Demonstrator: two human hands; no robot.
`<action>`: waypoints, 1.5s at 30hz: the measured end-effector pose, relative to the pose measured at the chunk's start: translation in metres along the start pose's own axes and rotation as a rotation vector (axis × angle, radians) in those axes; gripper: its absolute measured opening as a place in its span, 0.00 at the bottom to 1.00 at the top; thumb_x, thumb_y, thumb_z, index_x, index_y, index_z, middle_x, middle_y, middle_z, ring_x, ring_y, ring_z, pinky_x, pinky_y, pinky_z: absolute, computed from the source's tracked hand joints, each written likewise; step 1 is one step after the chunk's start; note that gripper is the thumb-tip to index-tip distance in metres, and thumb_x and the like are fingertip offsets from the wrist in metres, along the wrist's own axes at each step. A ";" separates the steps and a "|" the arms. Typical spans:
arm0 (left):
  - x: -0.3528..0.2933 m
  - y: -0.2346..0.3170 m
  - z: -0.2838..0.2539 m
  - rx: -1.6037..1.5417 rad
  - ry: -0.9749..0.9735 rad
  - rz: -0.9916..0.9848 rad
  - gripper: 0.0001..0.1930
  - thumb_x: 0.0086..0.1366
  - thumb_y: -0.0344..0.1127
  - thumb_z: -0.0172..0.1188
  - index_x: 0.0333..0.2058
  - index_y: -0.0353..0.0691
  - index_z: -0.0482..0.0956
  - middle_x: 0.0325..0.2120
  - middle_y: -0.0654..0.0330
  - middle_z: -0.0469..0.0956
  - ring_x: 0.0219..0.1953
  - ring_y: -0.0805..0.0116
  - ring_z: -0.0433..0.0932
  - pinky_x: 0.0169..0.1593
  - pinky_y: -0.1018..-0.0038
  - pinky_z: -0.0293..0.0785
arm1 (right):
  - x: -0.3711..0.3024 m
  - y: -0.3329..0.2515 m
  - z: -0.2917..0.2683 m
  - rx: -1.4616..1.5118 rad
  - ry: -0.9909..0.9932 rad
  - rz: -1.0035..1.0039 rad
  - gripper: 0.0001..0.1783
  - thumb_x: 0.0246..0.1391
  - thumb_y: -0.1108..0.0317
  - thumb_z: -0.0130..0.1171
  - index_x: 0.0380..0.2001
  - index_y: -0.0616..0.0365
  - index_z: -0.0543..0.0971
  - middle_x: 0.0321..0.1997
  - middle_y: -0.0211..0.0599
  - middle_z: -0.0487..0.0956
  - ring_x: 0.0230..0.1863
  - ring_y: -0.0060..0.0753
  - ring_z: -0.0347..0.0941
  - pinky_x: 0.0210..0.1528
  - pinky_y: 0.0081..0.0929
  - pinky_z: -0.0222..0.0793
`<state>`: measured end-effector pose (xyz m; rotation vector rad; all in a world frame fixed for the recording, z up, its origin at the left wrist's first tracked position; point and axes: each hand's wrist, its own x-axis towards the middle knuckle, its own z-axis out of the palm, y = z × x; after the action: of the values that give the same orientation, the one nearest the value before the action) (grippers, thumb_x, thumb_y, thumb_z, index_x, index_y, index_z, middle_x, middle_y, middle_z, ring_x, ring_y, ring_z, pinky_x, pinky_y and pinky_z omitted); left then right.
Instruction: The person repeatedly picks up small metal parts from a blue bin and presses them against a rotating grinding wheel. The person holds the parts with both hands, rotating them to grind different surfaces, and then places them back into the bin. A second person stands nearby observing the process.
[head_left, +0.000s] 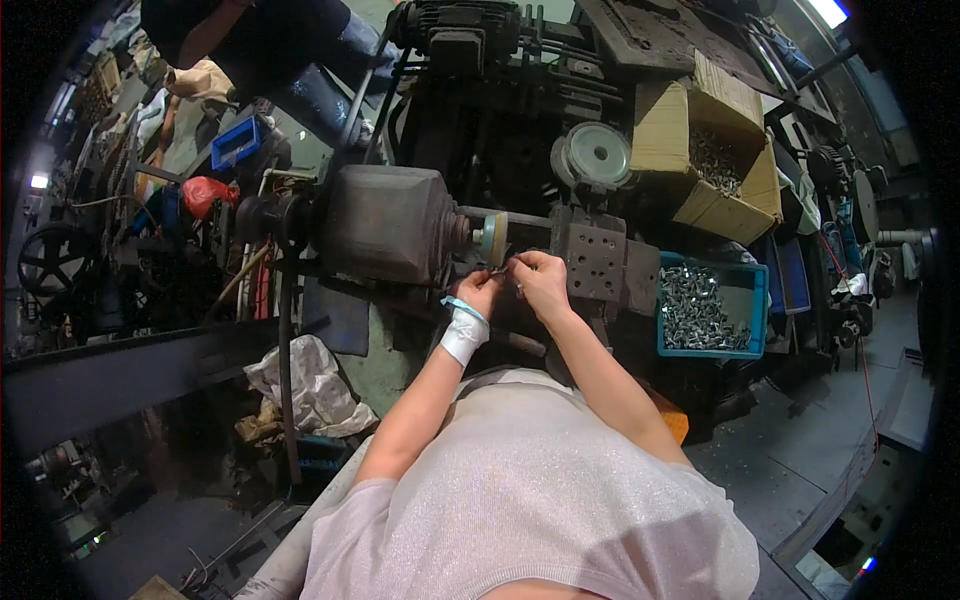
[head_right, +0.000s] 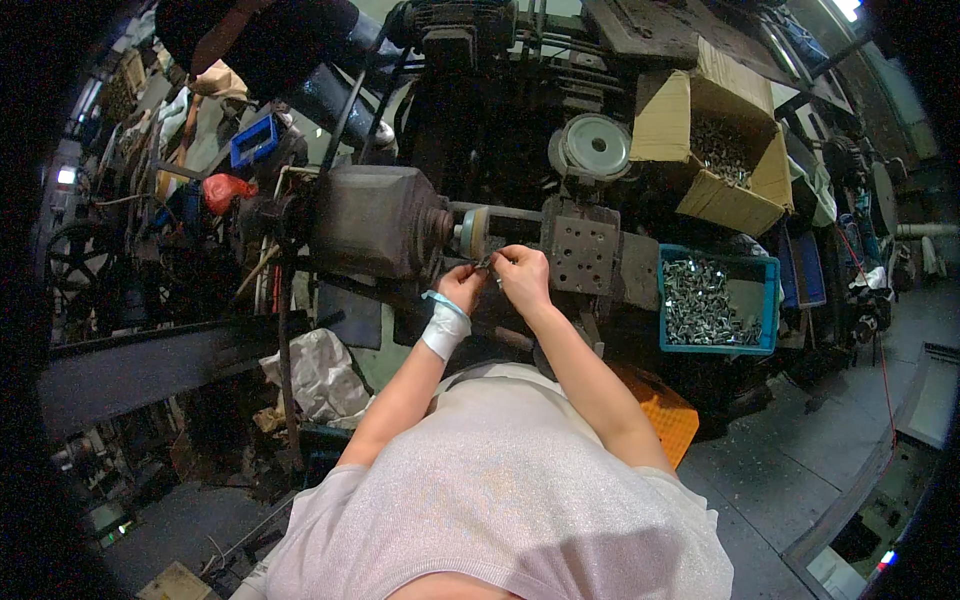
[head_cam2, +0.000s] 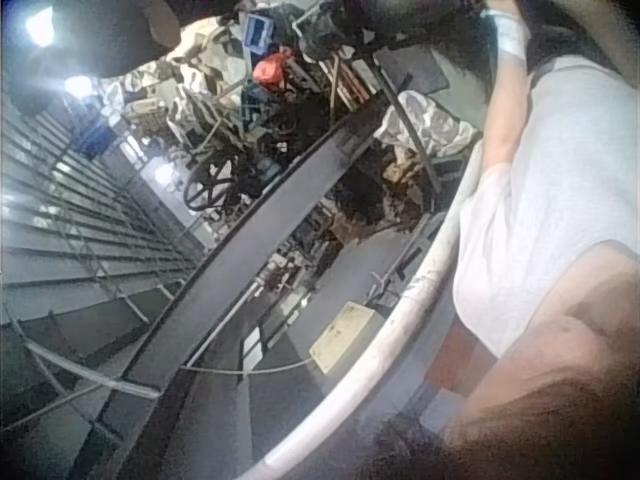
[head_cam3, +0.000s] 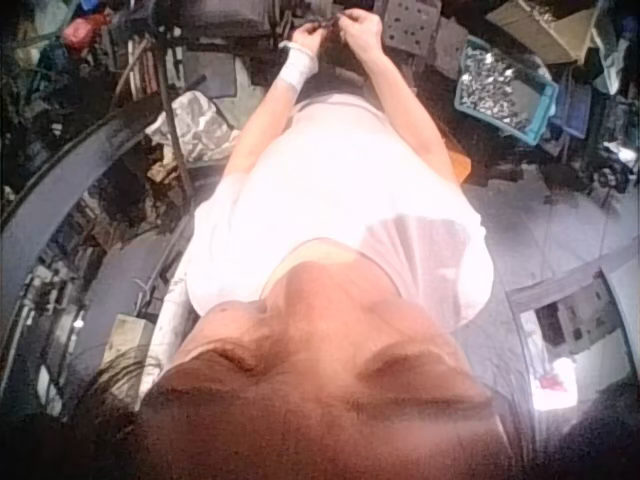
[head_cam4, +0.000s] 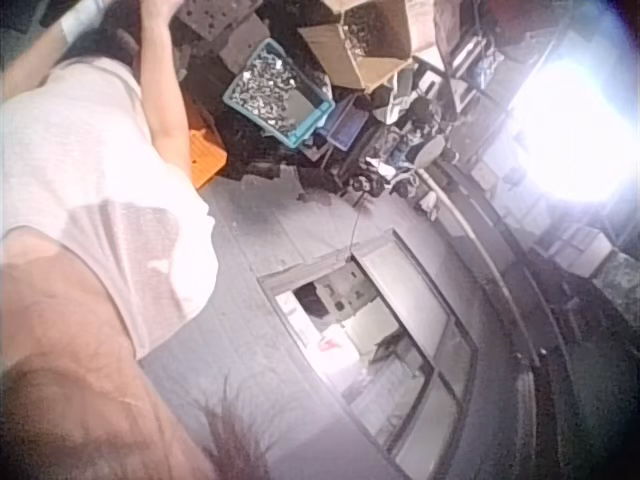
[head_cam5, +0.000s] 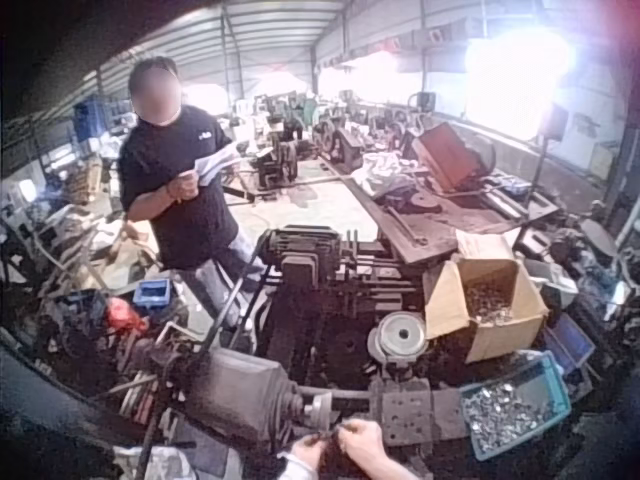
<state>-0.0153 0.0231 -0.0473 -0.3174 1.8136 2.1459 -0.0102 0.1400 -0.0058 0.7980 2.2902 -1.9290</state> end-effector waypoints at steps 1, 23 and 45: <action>0.000 0.004 0.001 0.029 -0.011 -0.025 0.07 0.54 0.32 0.55 0.29 0.34 0.75 0.13 0.70 0.66 0.12 0.83 0.59 0.15 0.84 0.53 | 0.001 0.001 -0.001 0.003 0.009 -0.005 0.11 0.41 0.67 0.56 0.26 0.66 0.77 0.18 0.40 0.76 0.21 0.24 0.70 0.24 0.22 0.64; 0.002 0.012 0.001 0.025 -0.037 -0.029 0.05 0.50 0.28 0.51 0.27 0.36 0.74 0.14 0.67 0.69 0.13 0.78 0.63 0.17 0.80 0.57 | 0.002 -0.004 0.007 -0.027 0.123 -0.119 0.09 0.40 0.71 0.56 0.25 0.67 0.78 0.16 0.30 0.74 0.15 0.18 0.65 0.16 0.16 0.59; -0.025 0.038 -0.027 -0.517 -0.482 -0.742 0.09 0.57 0.41 0.54 0.31 0.42 0.70 0.22 0.65 0.69 0.17 0.81 0.60 0.16 0.85 0.55 | -0.034 0.002 -0.024 0.346 -0.188 -0.077 0.07 0.47 0.72 0.54 0.30 0.62 0.76 0.23 0.25 0.73 0.23 0.14 0.65 0.24 0.14 0.60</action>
<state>-0.0070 -0.0113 -0.0081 -0.4494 0.6980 1.8696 0.0266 0.1508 0.0098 0.5263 1.9365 -2.3599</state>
